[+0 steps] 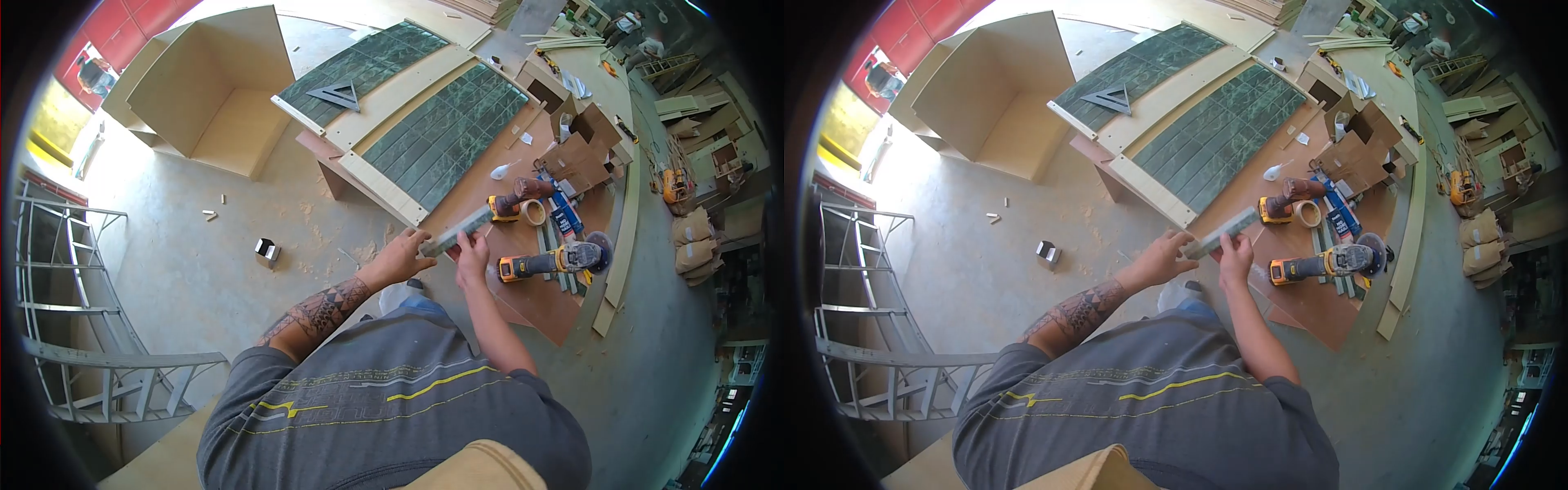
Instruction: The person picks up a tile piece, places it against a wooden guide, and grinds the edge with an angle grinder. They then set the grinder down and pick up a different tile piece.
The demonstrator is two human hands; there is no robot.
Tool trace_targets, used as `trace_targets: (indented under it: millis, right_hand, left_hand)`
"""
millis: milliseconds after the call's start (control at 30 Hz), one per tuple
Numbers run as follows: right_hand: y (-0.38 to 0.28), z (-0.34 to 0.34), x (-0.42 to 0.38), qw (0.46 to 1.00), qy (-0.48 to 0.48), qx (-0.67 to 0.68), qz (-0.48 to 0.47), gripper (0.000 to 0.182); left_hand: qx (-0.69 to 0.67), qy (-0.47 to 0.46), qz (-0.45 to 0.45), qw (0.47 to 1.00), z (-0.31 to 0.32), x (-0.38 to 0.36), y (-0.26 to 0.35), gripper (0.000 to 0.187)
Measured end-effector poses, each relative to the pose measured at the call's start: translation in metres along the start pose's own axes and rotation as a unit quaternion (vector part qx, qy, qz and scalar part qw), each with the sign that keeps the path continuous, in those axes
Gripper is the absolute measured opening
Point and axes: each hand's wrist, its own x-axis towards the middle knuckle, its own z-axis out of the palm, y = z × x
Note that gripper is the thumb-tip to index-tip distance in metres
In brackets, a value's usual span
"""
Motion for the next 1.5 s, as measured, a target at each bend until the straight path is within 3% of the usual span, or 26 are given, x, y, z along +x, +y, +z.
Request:
trace_targets:
  millis: [233,433,600,700,733,800,967,1133,1233,1500]
  right_hand:
    - [-0.009,0.115,0.078,0.995,-0.076,-0.007,0.065,0.028]
    - [-0.021,0.185,0.174,0.992,-0.092,-0.019,0.083,0.051]
    - [-0.013,0.230,0.266,0.975,-0.148,-0.143,0.085,0.042]
    - [0.004,0.243,0.316,0.904,-0.146,-0.396,-0.064,0.027]
    - [0.009,0.245,0.328,0.906,-0.139,-0.396,-0.058,0.027]
    - [0.017,0.245,0.340,0.765,-0.119,-0.582,-0.250,0.032]
    - [0.019,0.251,0.364,0.762,-0.127,-0.598,-0.213,0.030]
    - [0.020,0.264,0.371,0.780,-0.112,-0.610,-0.075,0.025]
    - [0.013,0.273,0.370,0.758,-0.117,-0.639,-0.061,0.020]
    - [0.012,0.278,0.369,0.760,-0.092,-0.640,-0.073,0.016]
  left_hand:
    - [0.040,0.113,-0.071,0.990,-0.054,0.044,-0.040,0.046]
    - [0.094,0.154,-0.186,0.966,-0.105,0.089,-0.081,0.040]
    - [0.110,0.162,-0.205,0.959,-0.138,0.137,-0.118,0.037]
    - [0.131,0.173,-0.201,0.955,-0.146,0.158,-0.154,0.040]
    - [0.129,0.165,-0.200,0.957,-0.149,0.166,-0.165,0.040]
    - [0.110,0.168,-0.210,0.957,-0.152,0.178,-0.185,0.043]
    - [0.090,0.120,-0.211,0.966,-0.159,0.191,-0.211,0.050]
    - [0.050,0.071,-0.230,0.969,-0.176,0.196,-0.205,0.053]
    - [0.045,0.046,-0.220,0.973,-0.186,0.194,-0.203,0.050]
    - [0.082,0.019,-0.184,0.979,-0.192,0.196,-0.218,0.041]
